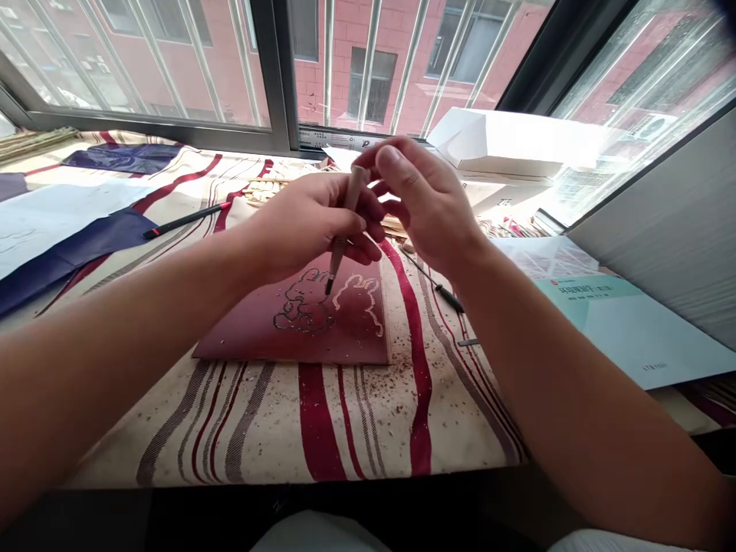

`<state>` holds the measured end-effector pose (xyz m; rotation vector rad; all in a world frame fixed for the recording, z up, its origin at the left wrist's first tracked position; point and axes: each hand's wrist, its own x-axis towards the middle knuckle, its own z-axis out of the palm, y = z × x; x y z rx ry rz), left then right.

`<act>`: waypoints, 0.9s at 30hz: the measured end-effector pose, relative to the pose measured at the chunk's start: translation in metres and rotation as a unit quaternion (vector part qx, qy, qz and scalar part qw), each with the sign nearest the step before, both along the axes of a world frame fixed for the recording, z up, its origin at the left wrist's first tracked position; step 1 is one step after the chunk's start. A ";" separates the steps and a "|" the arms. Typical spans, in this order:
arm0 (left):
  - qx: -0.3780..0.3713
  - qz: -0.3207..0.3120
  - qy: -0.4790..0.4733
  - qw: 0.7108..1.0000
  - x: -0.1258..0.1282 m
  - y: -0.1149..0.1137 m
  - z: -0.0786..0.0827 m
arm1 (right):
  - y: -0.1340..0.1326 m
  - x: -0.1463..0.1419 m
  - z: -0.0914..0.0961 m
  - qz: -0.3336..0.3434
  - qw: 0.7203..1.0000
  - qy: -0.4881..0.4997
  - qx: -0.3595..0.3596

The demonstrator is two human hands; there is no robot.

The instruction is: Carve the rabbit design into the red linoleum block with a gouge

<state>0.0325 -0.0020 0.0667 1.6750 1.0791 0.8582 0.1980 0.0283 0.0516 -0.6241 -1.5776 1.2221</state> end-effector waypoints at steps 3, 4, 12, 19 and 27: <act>0.014 0.004 -0.011 1.000 0.009 -0.001 -0.012 | 0.011 0.014 -0.001 0.020 0.997 -0.077 -0.011; 0.019 0.013 -0.016 1.000 0.010 -0.002 -0.016 | 0.015 0.018 -0.002 0.037 0.995 -0.097 -0.005; 0.020 0.042 -0.042 0.998 0.009 -0.007 -0.024 | 0.032 0.040 -0.011 0.216 0.848 -0.452 0.172; 0.025 0.020 0.049 0.998 0.011 -0.013 -0.022 | 0.038 0.047 -0.016 0.248 0.787 -0.526 0.206; 0.022 -0.017 -0.072 0.997 0.022 -0.013 -0.024 | 0.034 0.043 -0.018 0.227 0.805 -0.514 0.192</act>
